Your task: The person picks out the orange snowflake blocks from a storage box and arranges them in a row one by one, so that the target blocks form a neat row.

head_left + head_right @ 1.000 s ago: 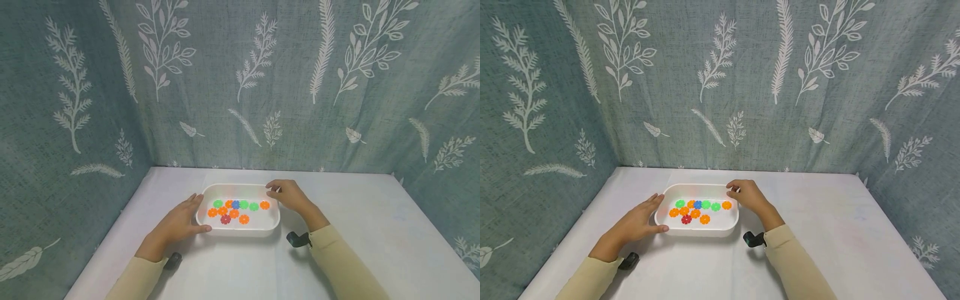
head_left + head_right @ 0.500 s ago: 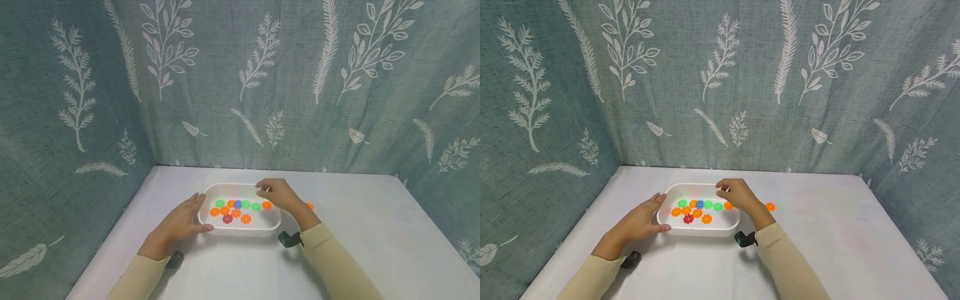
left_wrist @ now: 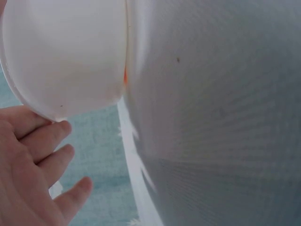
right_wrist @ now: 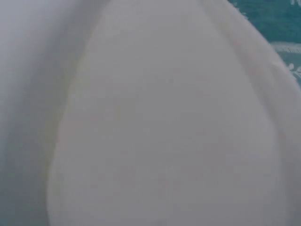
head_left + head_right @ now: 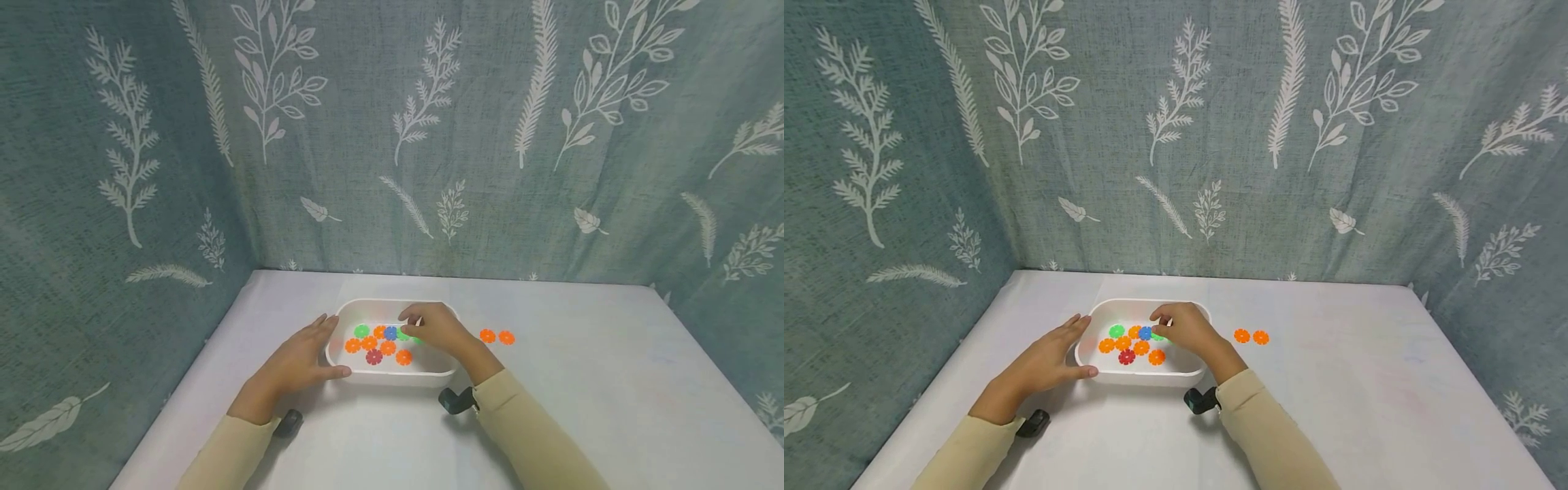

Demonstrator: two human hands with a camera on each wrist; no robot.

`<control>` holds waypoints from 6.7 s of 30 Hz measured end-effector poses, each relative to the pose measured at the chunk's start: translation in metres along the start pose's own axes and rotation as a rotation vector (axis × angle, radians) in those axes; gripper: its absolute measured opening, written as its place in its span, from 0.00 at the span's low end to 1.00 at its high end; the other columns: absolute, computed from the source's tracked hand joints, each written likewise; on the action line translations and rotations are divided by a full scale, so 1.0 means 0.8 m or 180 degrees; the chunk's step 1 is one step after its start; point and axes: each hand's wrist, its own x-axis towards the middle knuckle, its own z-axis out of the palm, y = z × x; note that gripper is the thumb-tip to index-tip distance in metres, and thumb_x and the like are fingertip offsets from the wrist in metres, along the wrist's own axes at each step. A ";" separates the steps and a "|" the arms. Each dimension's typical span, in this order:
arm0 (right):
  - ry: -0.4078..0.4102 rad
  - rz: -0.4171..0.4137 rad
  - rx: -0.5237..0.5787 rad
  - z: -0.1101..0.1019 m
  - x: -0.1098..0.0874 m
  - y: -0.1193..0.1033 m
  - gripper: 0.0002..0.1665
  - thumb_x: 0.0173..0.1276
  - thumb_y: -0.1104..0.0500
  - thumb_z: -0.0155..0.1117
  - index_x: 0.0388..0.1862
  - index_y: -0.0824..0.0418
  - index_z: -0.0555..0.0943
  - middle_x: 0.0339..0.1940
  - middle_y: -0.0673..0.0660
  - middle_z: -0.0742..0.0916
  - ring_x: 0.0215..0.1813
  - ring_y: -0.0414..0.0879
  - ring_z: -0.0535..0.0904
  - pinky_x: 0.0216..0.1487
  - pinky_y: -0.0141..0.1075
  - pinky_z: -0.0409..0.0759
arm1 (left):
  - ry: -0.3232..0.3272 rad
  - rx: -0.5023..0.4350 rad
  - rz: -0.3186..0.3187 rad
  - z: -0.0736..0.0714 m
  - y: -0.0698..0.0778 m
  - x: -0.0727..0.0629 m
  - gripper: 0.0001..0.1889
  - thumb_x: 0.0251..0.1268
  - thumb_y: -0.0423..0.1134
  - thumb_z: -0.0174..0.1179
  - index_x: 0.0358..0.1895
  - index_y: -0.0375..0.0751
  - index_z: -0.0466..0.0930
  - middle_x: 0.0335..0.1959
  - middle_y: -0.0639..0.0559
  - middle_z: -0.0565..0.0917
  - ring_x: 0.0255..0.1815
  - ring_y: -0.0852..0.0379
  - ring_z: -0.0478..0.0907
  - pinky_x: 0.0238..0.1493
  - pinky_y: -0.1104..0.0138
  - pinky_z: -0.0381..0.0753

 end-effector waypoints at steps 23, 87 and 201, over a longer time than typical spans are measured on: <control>-0.0553 -0.0019 -0.0393 0.026 0.002 0.001 0.09 0.63 0.60 0.70 0.43 0.53 0.86 0.29 0.44 0.82 0.34 0.41 0.76 0.41 0.35 0.76 | 0.0025 0.0019 0.0079 0.001 -0.003 0.000 0.56 0.48 0.73 0.62 0.76 0.41 0.56 0.74 0.43 0.61 0.74 0.42 0.56 0.64 0.41 0.63; -0.0320 0.0407 0.0200 0.018 0.009 0.003 0.20 0.51 0.52 0.80 0.41 0.46 0.81 0.34 0.49 0.82 0.36 0.46 0.77 0.36 0.36 0.80 | -0.0007 0.0071 -0.0059 0.005 -0.003 0.002 0.58 0.45 0.76 0.59 0.77 0.45 0.55 0.75 0.47 0.60 0.75 0.44 0.55 0.65 0.41 0.62; 0.0663 0.1034 0.0732 -0.102 -0.121 0.181 0.29 0.61 0.59 0.70 0.62 0.63 0.77 0.57 0.66 0.79 0.44 0.52 0.78 0.39 0.40 0.79 | -0.0163 -0.0417 -0.0430 0.006 0.001 -0.002 0.63 0.37 0.75 0.66 0.77 0.46 0.53 0.75 0.45 0.59 0.74 0.41 0.56 0.66 0.40 0.60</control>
